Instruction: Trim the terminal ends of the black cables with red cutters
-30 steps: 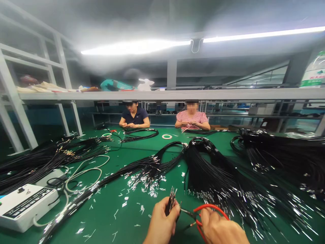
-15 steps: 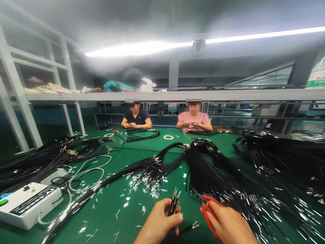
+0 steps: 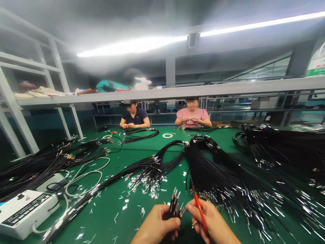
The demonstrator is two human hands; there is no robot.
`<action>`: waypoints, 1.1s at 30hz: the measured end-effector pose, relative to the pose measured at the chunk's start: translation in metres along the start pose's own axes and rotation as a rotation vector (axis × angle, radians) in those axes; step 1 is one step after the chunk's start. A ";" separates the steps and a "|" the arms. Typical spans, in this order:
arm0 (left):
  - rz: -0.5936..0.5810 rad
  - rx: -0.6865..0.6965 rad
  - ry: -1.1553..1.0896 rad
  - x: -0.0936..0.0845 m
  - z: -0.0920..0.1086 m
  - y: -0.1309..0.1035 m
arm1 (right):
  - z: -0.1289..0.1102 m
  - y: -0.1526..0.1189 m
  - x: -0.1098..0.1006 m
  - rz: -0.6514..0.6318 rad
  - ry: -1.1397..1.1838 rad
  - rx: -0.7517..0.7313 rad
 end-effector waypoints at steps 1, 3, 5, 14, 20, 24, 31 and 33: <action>0.012 -0.004 0.018 0.000 0.000 0.000 | 0.000 -0.001 0.001 -0.003 0.012 0.005; 0.036 -0.007 0.044 0.001 -0.001 0.000 | 0.000 -0.003 0.003 -0.002 0.021 0.010; 0.047 -0.006 0.059 0.003 0.000 -0.001 | 0.000 -0.003 0.004 0.003 0.013 0.005; 0.132 0.024 0.140 0.006 0.002 -0.001 | 0.005 -0.005 0.004 0.015 0.033 -0.049; 0.080 0.019 0.092 0.006 -0.001 -0.001 | 0.005 -0.008 0.007 0.027 0.098 -0.053; -0.025 0.036 0.033 0.008 0.003 -0.001 | 0.006 -0.012 0.008 0.043 0.129 -0.036; 0.025 0.098 0.037 0.002 0.010 -0.004 | -0.003 -0.015 0.008 0.040 -0.042 -0.090; 0.062 0.117 0.019 -0.002 0.014 -0.005 | -0.008 -0.018 0.005 0.019 -0.122 -0.079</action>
Point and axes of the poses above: each hand's wrist, its own y-axis towards the middle knuckle, its own x-axis out of the palm, z = x × y, the point moved 5 cm from there along y, towards the middle knuckle, and after that the axes turned 5 degrees about x, right-handed, at the moved point
